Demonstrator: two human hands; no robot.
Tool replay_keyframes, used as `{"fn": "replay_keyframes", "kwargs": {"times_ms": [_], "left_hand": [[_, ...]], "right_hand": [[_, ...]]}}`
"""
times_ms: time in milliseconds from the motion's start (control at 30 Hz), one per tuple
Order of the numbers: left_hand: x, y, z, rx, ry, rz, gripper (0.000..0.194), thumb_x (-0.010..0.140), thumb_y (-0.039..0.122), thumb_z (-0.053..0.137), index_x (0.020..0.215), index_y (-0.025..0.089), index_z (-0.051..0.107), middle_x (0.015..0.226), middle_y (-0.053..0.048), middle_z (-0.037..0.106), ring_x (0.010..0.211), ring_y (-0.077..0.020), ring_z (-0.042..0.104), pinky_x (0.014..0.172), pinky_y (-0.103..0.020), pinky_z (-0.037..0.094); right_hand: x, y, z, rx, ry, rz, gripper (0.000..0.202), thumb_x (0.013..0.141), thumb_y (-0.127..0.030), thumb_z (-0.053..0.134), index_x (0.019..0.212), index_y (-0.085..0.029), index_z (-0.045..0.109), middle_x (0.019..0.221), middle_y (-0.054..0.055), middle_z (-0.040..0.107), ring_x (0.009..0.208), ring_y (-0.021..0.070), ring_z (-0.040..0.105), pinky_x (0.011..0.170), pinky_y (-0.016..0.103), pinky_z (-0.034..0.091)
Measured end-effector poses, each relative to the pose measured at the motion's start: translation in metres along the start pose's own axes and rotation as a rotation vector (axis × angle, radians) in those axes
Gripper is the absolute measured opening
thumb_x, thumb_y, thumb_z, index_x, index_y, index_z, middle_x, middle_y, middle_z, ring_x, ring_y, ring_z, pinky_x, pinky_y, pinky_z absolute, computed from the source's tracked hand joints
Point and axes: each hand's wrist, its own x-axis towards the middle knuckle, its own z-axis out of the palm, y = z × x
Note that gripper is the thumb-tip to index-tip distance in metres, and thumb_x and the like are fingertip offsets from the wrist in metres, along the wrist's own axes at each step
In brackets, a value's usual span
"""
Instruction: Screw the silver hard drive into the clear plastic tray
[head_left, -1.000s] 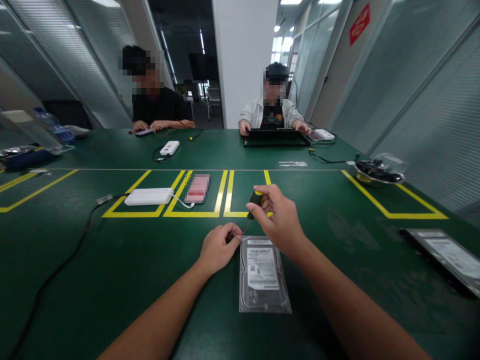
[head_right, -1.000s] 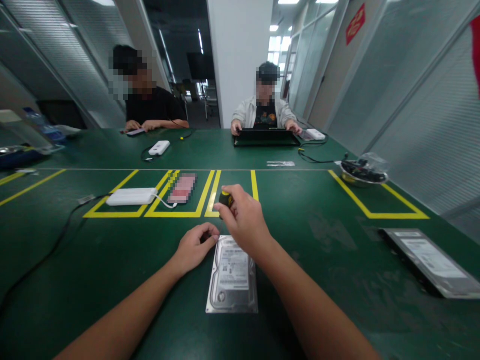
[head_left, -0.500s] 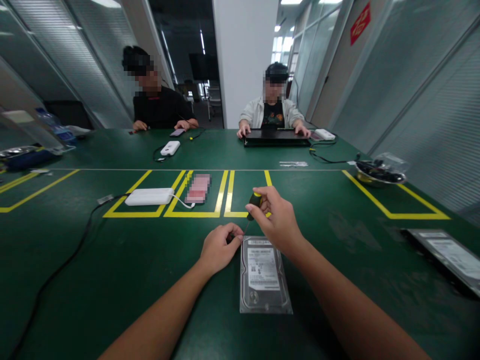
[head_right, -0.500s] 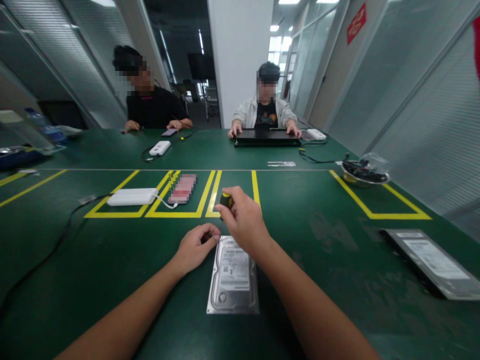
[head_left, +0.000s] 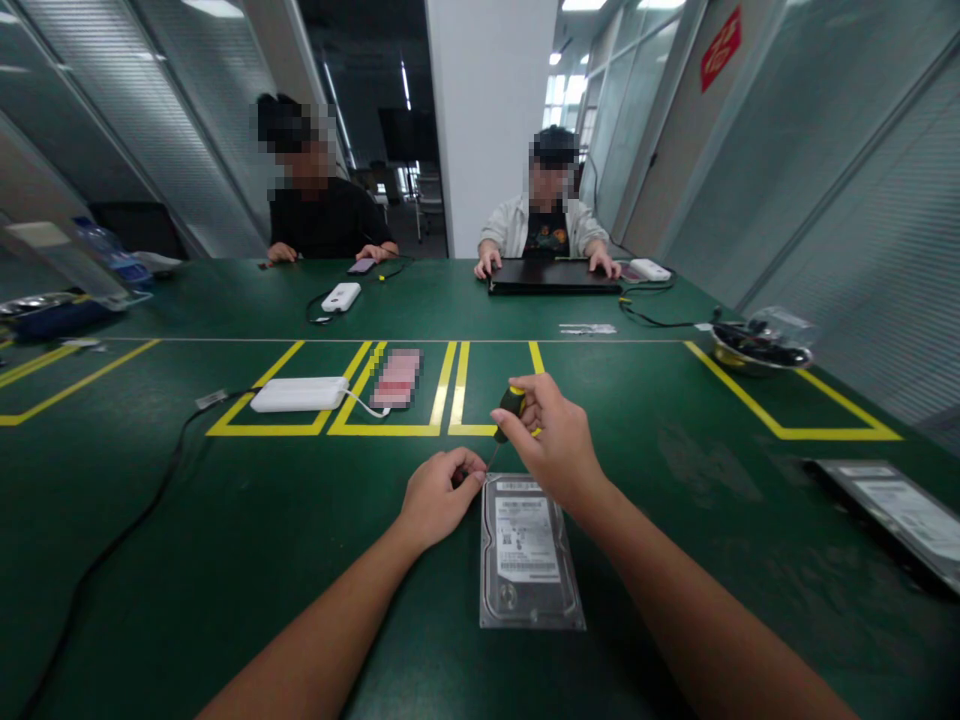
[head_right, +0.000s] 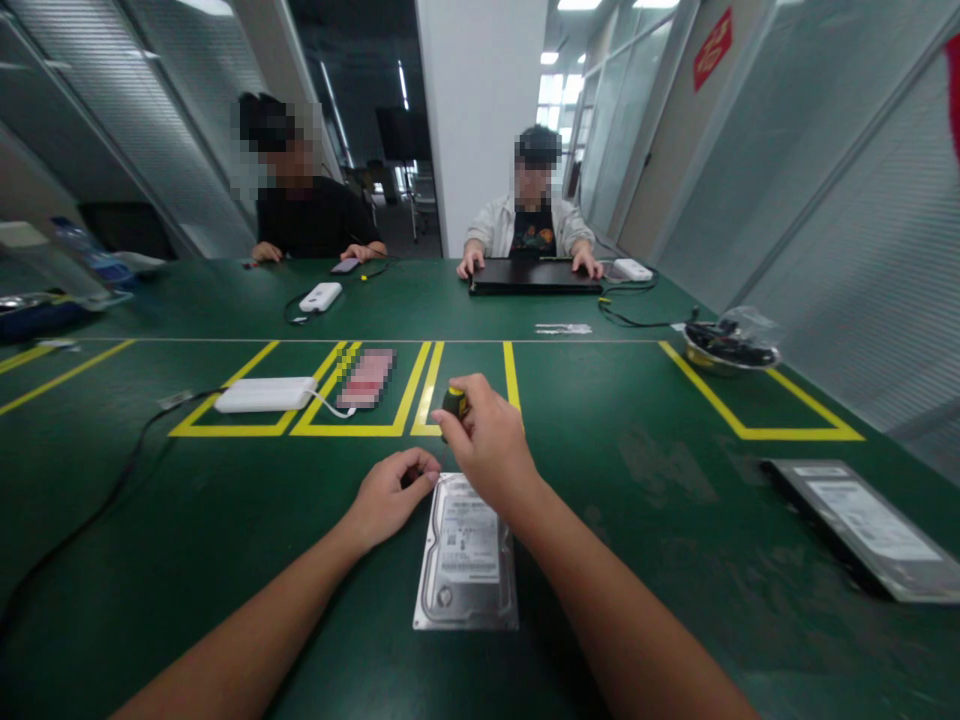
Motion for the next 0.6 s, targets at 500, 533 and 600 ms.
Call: {"fn": "replay_keyframes", "kwargs": {"times_ms": [500,533,600], "left_hand": [[0.0,0.0,-0.001,-0.002,0.003,-0.003,0.009,0.083,0.025,0.061,0.089,0.022,0.067,0.083,0.001,0.067,0.077,-0.017,0.058,0.067,-0.027,0.041],[0.0,0.0,-0.001,-0.001,0.004,-0.002,0.009,0.083,0.025,0.061,0.089,0.022,0.067,0.083,0.001,0.067,0.077,-0.017,0.058,0.068,-0.027,0.041],[0.0,0.0,-0.001,0.003,0.004,0.0,0.009,0.083,0.024,0.061,0.089,0.023,0.067,0.084,0.002,0.067,0.078,-0.0171,0.058,0.068,-0.027,0.041]], "right_hand": [[0.001,-0.012,-0.006,-0.037,0.028,-0.085,0.016,0.089,-0.029,0.061,0.1,-0.017,0.061,0.087,0.004,0.062,0.07,0.0135,0.056,0.066,0.027,0.043],[0.001,-0.012,-0.007,-0.027,0.017,-0.087,0.016,0.089,-0.029,0.061,0.1,-0.017,0.061,0.087,0.004,0.062,0.07,0.0136,0.056,0.066,0.027,0.043],[0.002,-0.014,-0.008,-0.008,-0.007,-0.095,0.017,0.089,-0.029,0.061,0.101,-0.017,0.061,0.086,0.003,0.062,0.072,0.0137,0.056,0.067,0.026,0.043]]}}
